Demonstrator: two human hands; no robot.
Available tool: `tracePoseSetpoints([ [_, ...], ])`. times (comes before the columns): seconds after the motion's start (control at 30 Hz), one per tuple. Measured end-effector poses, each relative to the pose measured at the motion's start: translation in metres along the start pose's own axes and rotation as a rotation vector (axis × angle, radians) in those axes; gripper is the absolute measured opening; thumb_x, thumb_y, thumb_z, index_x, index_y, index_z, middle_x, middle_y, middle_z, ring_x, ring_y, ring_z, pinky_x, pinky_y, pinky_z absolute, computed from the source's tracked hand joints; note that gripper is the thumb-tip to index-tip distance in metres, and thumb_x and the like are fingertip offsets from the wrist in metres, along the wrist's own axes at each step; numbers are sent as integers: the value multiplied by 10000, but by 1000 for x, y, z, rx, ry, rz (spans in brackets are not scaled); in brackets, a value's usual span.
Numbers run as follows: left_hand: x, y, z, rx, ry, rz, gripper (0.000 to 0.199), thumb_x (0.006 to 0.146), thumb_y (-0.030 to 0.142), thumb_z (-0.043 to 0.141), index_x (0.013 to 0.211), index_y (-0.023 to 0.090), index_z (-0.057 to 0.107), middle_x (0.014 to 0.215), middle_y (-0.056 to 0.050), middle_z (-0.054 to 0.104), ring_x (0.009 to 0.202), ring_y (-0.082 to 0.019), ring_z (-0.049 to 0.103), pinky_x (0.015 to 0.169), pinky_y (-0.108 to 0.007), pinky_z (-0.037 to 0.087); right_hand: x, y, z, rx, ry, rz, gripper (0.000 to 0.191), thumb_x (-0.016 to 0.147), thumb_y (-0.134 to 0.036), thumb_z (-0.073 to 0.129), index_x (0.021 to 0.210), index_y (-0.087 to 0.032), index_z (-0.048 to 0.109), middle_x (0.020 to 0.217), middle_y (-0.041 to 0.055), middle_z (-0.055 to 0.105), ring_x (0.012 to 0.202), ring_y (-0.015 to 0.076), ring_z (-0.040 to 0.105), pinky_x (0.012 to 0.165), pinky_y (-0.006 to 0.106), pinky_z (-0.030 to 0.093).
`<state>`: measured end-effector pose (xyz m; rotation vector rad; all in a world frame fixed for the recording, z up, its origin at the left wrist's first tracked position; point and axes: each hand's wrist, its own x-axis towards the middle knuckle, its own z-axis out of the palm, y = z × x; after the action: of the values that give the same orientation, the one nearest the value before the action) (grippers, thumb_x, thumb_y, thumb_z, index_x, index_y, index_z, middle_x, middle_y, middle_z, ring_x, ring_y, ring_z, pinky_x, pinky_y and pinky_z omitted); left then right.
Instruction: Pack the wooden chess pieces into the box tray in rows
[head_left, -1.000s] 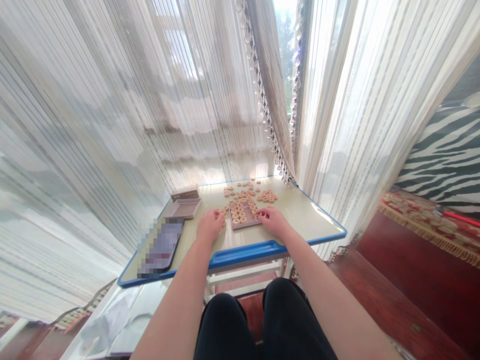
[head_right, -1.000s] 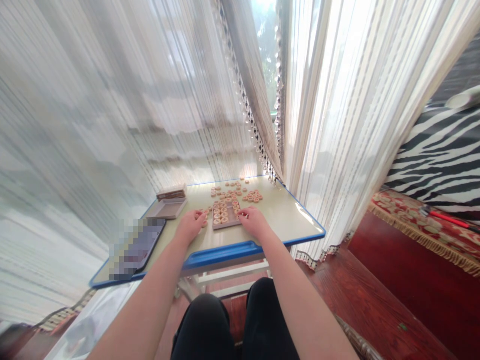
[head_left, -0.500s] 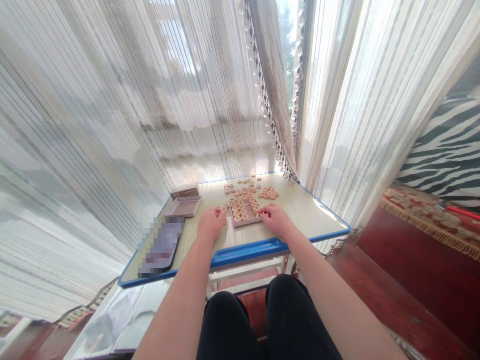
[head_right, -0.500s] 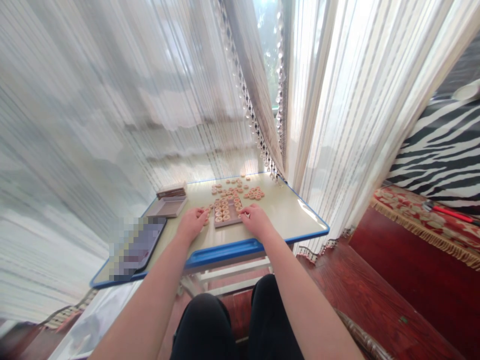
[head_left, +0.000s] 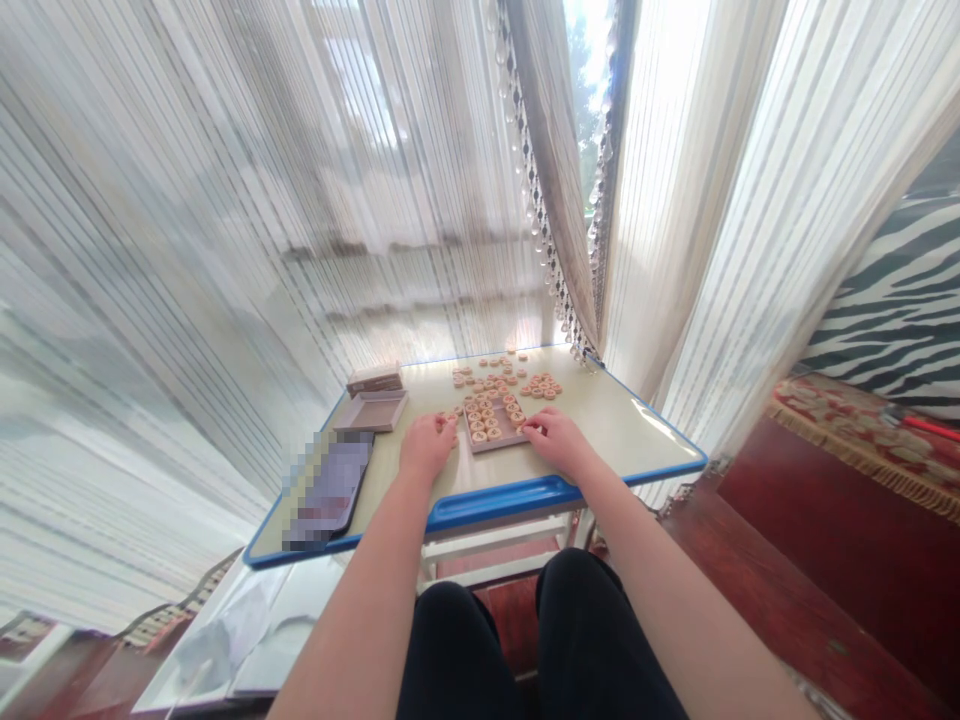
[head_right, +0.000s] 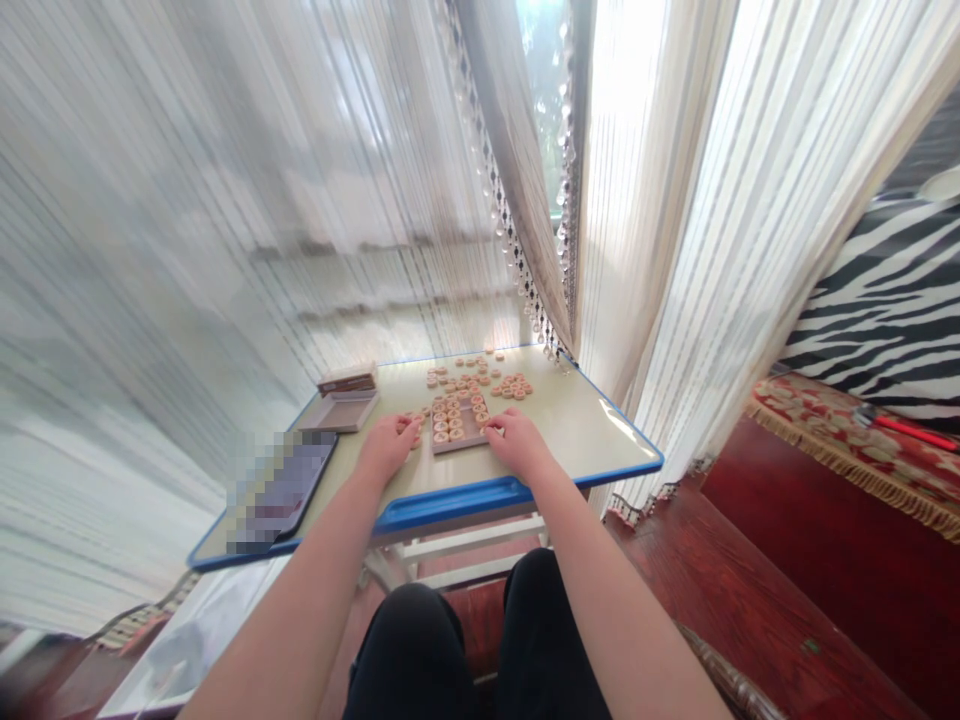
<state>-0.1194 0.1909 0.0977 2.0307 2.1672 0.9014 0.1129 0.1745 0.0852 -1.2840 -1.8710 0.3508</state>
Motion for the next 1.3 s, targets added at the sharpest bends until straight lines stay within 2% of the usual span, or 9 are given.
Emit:
tracePoseSetpoints([
  [0.27,0,-3,1,-6,13,-3,289,771,381,446,837,154,613,892,-93,633,882,-209,556,768,-296,413,3,3,3,11,-12,0,216,765,-284,484,801,-180,670,801,31,539,662,119,499,724,261,408],
  [0.47,1,-4,2,19,28,-23,281,765,376,451,825,159,618,900,-97,634,884,-217,557,766,-306,413,7,8,7,51,21,27,264,736,-282,501,958,-178,597,840,24,512,602,104,465,690,275,429],
  [0.57,5,-5,4,-6,41,-31,258,749,366,481,813,162,626,896,-97,639,888,-226,558,788,-318,413,8,11,8,74,24,32,279,734,-286,493,976,-173,574,846,22,510,586,100,466,685,281,437],
  [0.67,11,-9,5,-104,107,-81,227,756,233,451,885,155,619,936,-95,640,930,-215,560,821,-308,413,8,11,8,70,29,26,255,734,-275,487,951,-176,578,842,21,509,588,102,471,690,290,441],
  [0.77,15,-16,4,-187,196,-164,353,704,72,393,996,135,581,1008,-95,627,956,-184,567,826,-274,421,7,11,7,62,25,23,232,742,-262,474,929,-178,582,838,24,510,602,109,480,699,295,442],
  [0.87,16,-23,2,-312,263,-252,422,628,12,389,988,131,575,979,-80,641,883,-165,598,784,-256,443,5,10,6,62,16,20,222,756,-253,449,907,-170,590,831,29,518,618,115,495,713,297,437],
  [1.07,14,-30,2,-408,302,-281,400,597,12,380,910,134,597,896,-63,661,819,-152,613,750,-255,460,4,9,9,57,27,23,216,760,-258,443,862,-166,610,855,44,560,633,120,503,723,298,423],
  [1.3,15,-22,-1,-372,294,-257,327,603,43,400,826,144,616,832,-65,663,805,-176,608,748,-295,458,6,10,9,22,29,25,204,741,-253,463,838,-165,619,818,42,568,637,127,507,701,291,420],
])
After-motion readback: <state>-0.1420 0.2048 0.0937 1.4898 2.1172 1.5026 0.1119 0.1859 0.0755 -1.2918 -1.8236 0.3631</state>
